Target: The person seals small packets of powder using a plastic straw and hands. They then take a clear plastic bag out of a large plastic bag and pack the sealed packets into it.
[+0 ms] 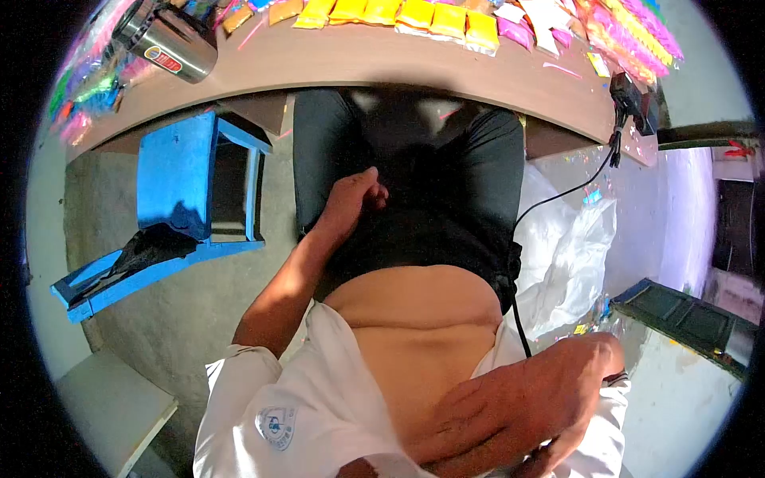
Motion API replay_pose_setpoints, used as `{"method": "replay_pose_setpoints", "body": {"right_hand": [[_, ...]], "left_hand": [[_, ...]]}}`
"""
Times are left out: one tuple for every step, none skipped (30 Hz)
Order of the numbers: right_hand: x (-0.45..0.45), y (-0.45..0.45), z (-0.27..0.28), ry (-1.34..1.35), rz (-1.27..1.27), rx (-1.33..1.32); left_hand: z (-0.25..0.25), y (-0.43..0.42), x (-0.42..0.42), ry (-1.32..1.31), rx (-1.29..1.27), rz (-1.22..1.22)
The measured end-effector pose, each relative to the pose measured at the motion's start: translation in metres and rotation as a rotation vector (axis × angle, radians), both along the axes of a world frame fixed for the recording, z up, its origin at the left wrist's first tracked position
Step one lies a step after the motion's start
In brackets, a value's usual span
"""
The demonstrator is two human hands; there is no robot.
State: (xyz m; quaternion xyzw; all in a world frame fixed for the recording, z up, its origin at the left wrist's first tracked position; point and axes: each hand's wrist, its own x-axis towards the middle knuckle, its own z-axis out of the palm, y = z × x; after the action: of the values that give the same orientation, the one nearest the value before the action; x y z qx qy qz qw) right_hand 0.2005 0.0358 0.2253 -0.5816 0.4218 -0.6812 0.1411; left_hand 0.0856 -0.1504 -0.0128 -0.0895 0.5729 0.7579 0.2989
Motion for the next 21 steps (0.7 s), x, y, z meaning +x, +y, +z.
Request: {"method": "replay_pose_setpoints", "body": {"right_hand": [[-0.001, 0.003, 0.002, 0.001, -0.001, 0.031], [-0.002, 0.007, 0.004, -0.008, 0.004, 0.063], [-0.003, 0.01, 0.006, -0.018, 0.005, 0.089], [-0.004, 0.014, 0.007, -0.032, 0.01, 0.122], [-0.004, 0.018, 0.008, -0.05, 0.017, 0.153], [-0.004, 0.023, 0.01, -0.071, 0.023, 0.187], [-0.005, 0.029, 0.012, -0.095, 0.019, 0.221], [-0.005, 0.034, 0.013, -0.123, 0.025, 0.244], [-0.005, 0.037, 0.014, -0.149, 0.03, 0.261], [-0.004, 0.04, 0.014, -0.171, 0.04, 0.263], [-0.004, 0.042, 0.014, -0.183, 0.049, 0.273], [-0.005, 0.041, 0.014, -0.171, 0.058, 0.283], [-0.006, 0.04, 0.014, -0.15, 0.055, 0.295], [-0.006, 0.037, 0.014, -0.085, 0.075, 0.32], [-0.007, 0.034, 0.013, -0.018, 0.095, 0.343], [-0.009, 0.023, 0.014, -0.012, 0.107, 0.315], [-0.009, 0.014, 0.014, -0.008, 0.118, 0.286], [-0.009, 0.008, 0.013, -0.008, 0.122, 0.285], [-0.01, 0.001, 0.01, -0.017, 0.132, 0.268], [-0.011, -0.005, 0.007, -0.033, 0.138, 0.254], [-0.013, -0.01, 0.004, -0.047, 0.145, 0.239]], "left_hand": [[-0.001, 0.0, 0.0, -0.001, 0.001, 0.0], [-0.001, 0.001, 0.0, -0.012, 0.006, 0.002], [-0.001, 0.002, 0.0, -0.02, 0.009, 0.004], [-0.004, 0.002, 0.0, -0.02, 0.008, -0.002], [-0.008, 0.002, -0.001, 0.017, 0.012, -0.007], [-0.007, 0.005, -0.003, 0.054, 0.02, -0.013], [-0.007, 0.006, -0.004, 0.053, 0.026, -0.023], [-0.006, 0.006, -0.004, 0.008, 0.013, -0.023], [-0.006, 0.006, -0.004, -0.04, -0.003, -0.021], [-0.009, 0.006, -0.003, -0.047, -0.004, -0.026], [-0.013, 0.007, -0.005, -0.033, 0.006, -0.029], [-0.013, 0.008, -0.006, -0.02, 0.016, -0.03], [-0.012, 0.009, -0.006, -0.024, 0.015, -0.028], [-0.01, 0.01, -0.005, -0.009, -0.009, -0.036], [-0.007, 0.01, -0.005, 0.007, -0.034, -0.042], [-0.006, 0.009, -0.005, 0.006, -0.036, -0.037], [-0.005, 0.007, -0.004, 0.012, -0.048, -0.036], [-0.005, 0.006, -0.004, 0.019, -0.058, -0.035], [-0.007, 0.006, -0.004, 0.014, -0.059, -0.031], [-0.009, 0.004, -0.004, -0.022, -0.039, -0.018], [-0.006, 0.004, -0.004, -0.054, -0.021, -0.003]]}}
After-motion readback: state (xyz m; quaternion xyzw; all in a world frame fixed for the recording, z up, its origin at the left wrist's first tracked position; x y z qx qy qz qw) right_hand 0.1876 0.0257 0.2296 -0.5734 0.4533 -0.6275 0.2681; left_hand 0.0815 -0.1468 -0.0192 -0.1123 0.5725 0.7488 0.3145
